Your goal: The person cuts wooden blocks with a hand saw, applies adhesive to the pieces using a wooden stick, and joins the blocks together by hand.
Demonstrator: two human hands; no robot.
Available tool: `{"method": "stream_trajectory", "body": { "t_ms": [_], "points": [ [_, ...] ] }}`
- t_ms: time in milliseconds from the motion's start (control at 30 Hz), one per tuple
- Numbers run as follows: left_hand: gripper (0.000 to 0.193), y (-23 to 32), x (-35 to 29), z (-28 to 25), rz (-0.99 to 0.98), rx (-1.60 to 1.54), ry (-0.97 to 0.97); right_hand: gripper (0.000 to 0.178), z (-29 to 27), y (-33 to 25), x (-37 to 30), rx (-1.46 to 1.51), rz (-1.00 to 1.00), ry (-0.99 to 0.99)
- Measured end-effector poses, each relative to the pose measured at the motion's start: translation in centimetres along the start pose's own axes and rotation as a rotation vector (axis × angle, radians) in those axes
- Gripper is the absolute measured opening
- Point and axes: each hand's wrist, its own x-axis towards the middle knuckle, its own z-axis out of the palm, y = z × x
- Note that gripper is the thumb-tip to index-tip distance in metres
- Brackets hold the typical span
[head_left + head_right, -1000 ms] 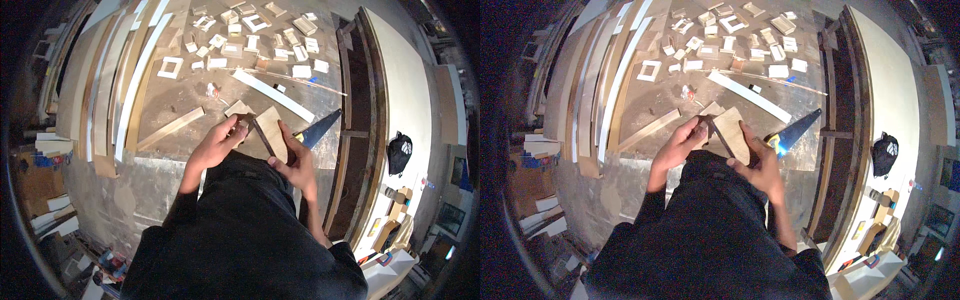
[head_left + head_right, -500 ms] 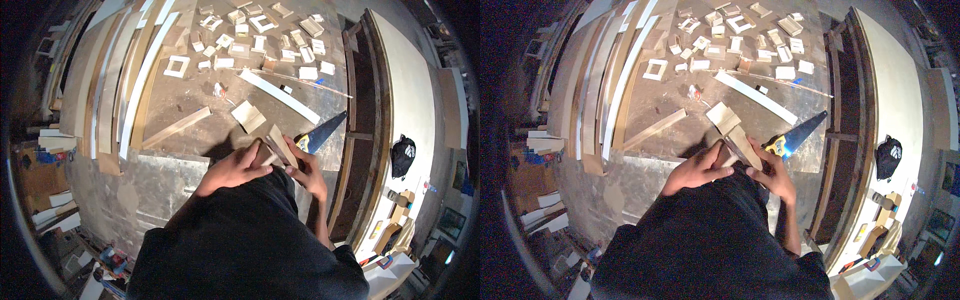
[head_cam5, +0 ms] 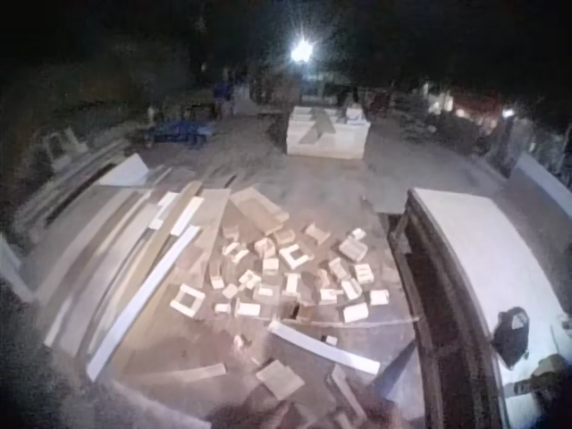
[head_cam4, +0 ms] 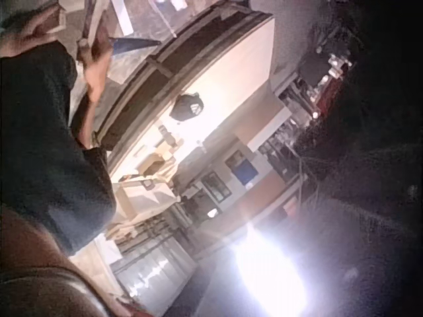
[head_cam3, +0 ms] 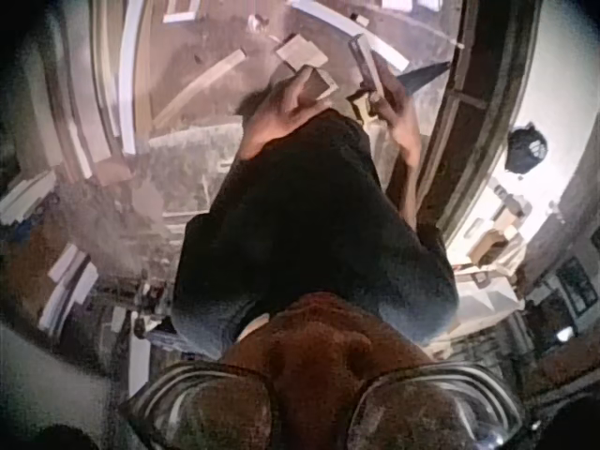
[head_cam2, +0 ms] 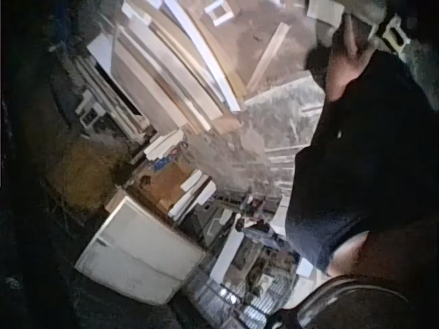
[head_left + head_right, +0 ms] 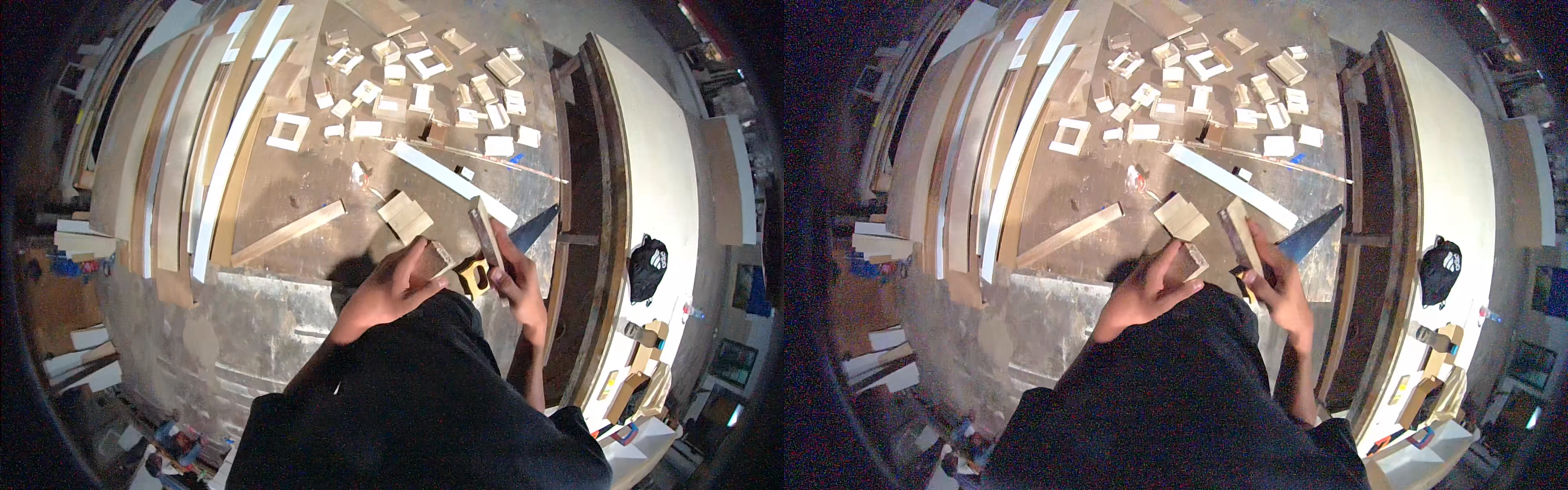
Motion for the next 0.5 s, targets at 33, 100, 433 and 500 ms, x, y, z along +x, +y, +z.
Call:
{"method": "stream_trajectory", "body": {
  "t_ms": [33,100,433,500],
  "points": [
    [0.077,0.4,0.9,-0.5,-0.146,-0.112,-0.017,0.077,0.0,-0.5,-0.1,-0.039,0.020,-0.056],
    [0.071,1.0,2.1,-1.7,-0.296,-0.231,-0.036,0.076,0.6,-1.3,-0.2,0.054,-0.001,-0.058],
    [0.048,1.0,1.6,-4.6,-0.261,-0.161,0.068,0.075,4.2,-4.2,2.7,-0.232,-0.042,-0.253],
    [0.048,0.1,1.2,-5.5,-0.269,-0.181,0.067,0.076,4.8,-3.3,3.0,-0.257,-0.078,-0.258]
  ]
}}
